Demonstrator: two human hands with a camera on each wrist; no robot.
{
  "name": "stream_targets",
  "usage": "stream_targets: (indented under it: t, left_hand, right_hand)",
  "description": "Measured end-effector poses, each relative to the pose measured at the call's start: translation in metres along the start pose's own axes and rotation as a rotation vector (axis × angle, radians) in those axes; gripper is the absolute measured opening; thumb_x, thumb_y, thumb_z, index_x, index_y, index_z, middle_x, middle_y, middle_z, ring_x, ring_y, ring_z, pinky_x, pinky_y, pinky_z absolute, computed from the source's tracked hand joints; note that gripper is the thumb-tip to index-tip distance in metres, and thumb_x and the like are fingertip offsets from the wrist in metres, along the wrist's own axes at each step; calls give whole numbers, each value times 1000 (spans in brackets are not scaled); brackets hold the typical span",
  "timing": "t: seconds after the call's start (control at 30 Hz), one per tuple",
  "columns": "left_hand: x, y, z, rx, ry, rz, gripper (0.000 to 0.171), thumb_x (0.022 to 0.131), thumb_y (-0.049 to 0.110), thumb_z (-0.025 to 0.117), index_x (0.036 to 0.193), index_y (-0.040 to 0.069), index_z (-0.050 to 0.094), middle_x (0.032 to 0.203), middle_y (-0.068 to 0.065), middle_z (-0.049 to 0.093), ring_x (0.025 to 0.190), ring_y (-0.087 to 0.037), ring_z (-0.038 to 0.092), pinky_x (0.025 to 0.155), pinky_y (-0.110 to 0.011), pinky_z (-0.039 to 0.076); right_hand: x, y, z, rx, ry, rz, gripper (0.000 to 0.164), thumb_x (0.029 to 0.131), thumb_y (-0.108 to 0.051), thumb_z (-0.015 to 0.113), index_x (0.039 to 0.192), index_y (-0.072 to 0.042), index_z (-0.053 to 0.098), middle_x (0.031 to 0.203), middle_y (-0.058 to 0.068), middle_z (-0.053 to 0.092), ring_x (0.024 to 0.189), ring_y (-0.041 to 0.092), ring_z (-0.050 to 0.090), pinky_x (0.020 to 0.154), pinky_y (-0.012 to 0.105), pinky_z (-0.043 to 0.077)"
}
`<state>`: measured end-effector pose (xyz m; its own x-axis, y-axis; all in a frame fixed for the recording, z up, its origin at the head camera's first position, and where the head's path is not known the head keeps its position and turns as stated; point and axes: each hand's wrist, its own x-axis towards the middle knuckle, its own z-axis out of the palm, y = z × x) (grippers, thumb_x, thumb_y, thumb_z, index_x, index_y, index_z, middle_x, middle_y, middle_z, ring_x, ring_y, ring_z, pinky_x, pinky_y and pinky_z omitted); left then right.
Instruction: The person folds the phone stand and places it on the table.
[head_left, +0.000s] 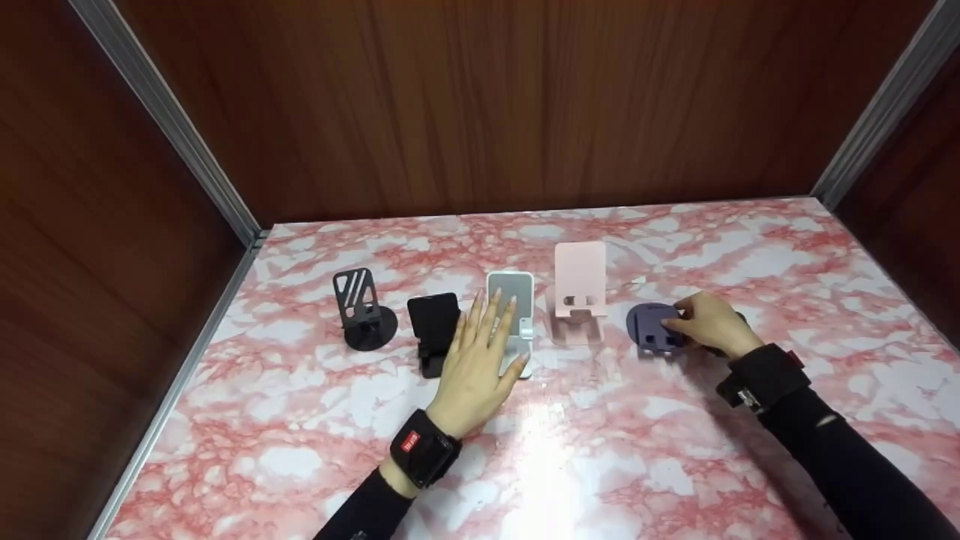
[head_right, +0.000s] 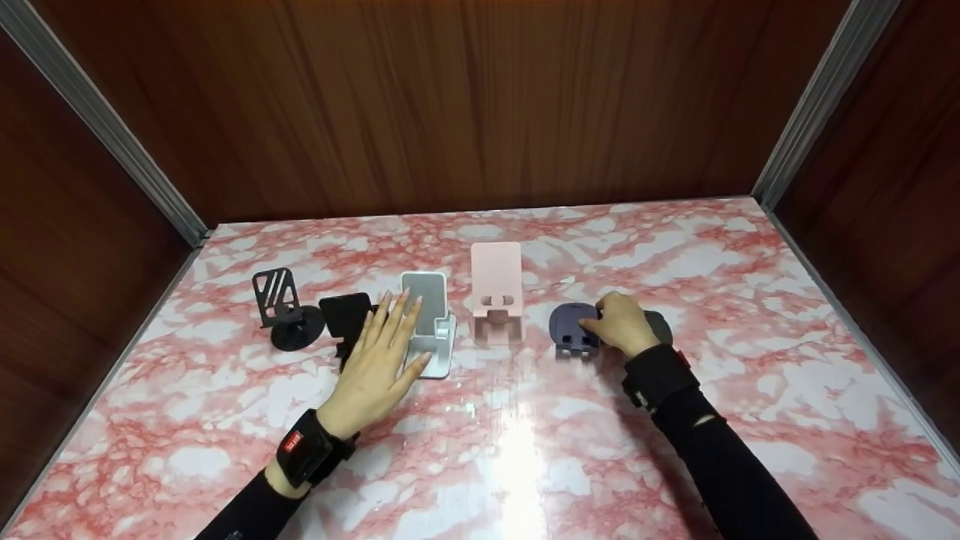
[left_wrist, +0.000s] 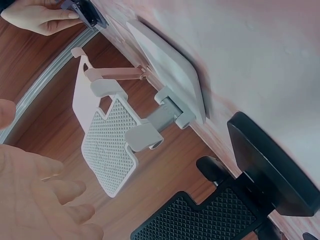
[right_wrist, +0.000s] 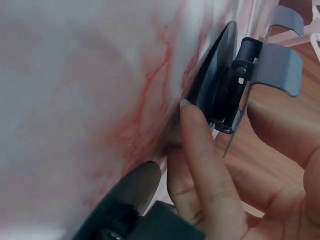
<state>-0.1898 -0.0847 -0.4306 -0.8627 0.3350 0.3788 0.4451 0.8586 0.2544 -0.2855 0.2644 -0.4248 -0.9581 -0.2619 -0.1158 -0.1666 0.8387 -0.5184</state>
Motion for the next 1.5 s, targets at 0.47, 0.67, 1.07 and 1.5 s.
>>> stream_targets:
  t: [0.47,0.67,1.07,1.5]
  left_hand:
    - [0,-1,2,2,7,-1,67,95,42,42,149,11,16,157,-10,10,145,-29,4,118,-47,8]
    - [0,-1,3,9,22,9,68,95,41,44,149,11,16,156,-11,11,144,-31,5,117,-48,9]
    - [0,1,4,37,8,8,68,96,44,40,149,12,14,157,-10,10,145,-30,5,117,-49,12]
    - [-3,8,10,66,-53,40,69,95,45,40,150,14,12,157,-7,6,145,-28,1,118,-48,11]
  right_hand:
    - [-1,-12,7,-197,185,-112,44,82,-10,65,118,14,54,110,35,56,102,49,52,88,56,43]
    - [1,-17,11,-322,208,-164,61,80,-6,68,133,10,42,133,36,40,128,52,29,105,62,26]
    - [-3,-29,21,-427,258,-164,61,93,-21,52,146,-9,25,153,20,19,141,41,7,107,69,9]
    - [0,-45,27,-368,226,-180,59,98,-38,39,147,-11,23,153,19,17,142,41,6,106,70,9]
